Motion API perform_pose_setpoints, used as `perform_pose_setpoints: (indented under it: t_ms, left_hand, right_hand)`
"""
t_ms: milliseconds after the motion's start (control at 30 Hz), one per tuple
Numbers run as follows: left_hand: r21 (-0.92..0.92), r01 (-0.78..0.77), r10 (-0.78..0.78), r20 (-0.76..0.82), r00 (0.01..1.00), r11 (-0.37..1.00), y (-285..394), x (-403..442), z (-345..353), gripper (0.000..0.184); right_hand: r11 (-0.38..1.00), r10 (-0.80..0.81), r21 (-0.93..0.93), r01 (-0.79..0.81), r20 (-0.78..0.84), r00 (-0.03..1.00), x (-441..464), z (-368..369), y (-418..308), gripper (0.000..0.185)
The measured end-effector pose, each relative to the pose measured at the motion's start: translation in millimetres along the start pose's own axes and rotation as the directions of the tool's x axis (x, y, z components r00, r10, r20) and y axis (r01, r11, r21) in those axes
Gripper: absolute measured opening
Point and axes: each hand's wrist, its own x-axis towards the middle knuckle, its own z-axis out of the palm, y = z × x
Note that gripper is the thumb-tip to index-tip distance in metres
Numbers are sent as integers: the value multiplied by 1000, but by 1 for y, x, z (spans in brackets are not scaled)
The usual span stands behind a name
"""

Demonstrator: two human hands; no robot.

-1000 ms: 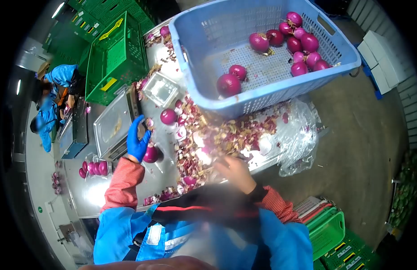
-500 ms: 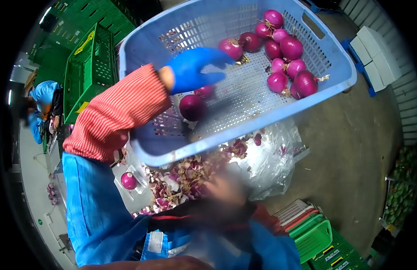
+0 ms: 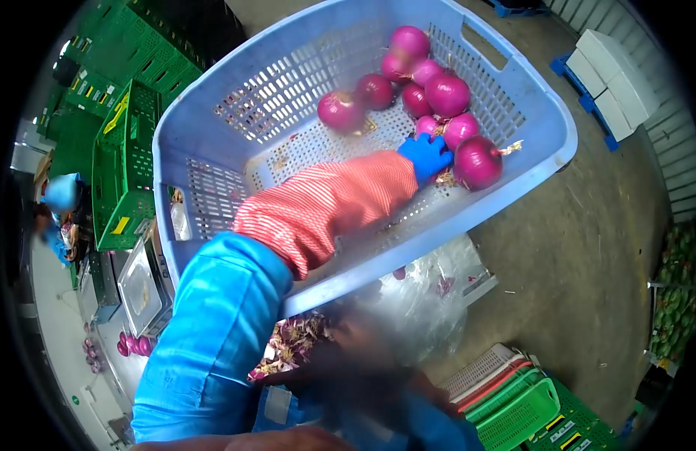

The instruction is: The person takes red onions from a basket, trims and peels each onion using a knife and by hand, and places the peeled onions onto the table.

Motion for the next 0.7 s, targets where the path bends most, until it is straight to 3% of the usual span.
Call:
perform_pose_setpoints:
  t_ms: [100, 200, 267, 300, 333, 367, 400, 433, 467, 500, 567, 600, 667, 700]
  left_hand:
    - [-168, 182, -191, -41, 981, 969, 0, 11, 16, 30]
    - [-182, 51, -58, -32, 998, 982, -9, -31, -16, 39]
    - [-206, 225, -219, 50, 974, 952, 5, -62, -72, 50]
    - [-200, 248, -234, 90, 968, 948, -8, -70, -81, 64]
    - [-406, 257, -210, 157, 965, 877, -15, -83, -108, 80]
    - [-487, 309, -229, 217, 949, 817, -25, -96, -128, 90]
    - [-731, 318, -194, 253, 948, 603, -28, -113, -145, 83]
    - [-843, 224, -120, 190, 975, 488, -44, -125, -154, 97]
    - [-874, 246, -95, 227, 969, 419, -20, -155, -203, 99]
    - [-870, 232, -105, 206, 973, 435, -8, -182, -229, 95]
    - [-934, 193, -89, 174, 981, 301, 26, -237, -268, 86]
    - [-960, 167, -45, 161, 986, 226, 51, -263, -291, 82]
    - [-986, 132, -82, 123, 989, 104, 69, -311, -285, 77]
    - [-987, 163, -111, 161, 981, 4, 91, -328, -291, 94]
  right_hand:
    - [969, 96, 232, -81, -51, 994, 2, -8, -20, 19]
    - [999, -21, -31, 17, -129, 991, -11, -11, -24, 18]
    - [988, 151, -14, -154, -121, 981, -14, -14, -31, 19]
    - [972, 235, -5, -237, -112, 966, -15, -16, -36, 19]
    - [985, 170, -5, -173, -160, 972, -17, -19, -46, 19]
    - [994, 106, -9, -110, -204, 973, -22, -23, -57, 19]
    - [993, 102, 80, -86, -236, 966, -24, -21, -53, 19]
    - [985, 98, 166, -55, -268, 958, -26, -20, -49, 18]
    - [968, 94, 249, -18, -300, 949, -28, -18, -46, 19]
    - [994, -28, 84, 69, -411, 911, -28, -18, -53, 19]
    - [986, 41, 165, 33, -429, 903, -27, -28, -72, 20]
    - [914, 223, 396, -86, -313, 923, -25, -40, -79, 20]
    - [951, 64, 298, 81, -445, 893, -18, -44, -84, 19]
    - [972, -67, 164, 168, -492, 868, -15, -49, -98, 16]
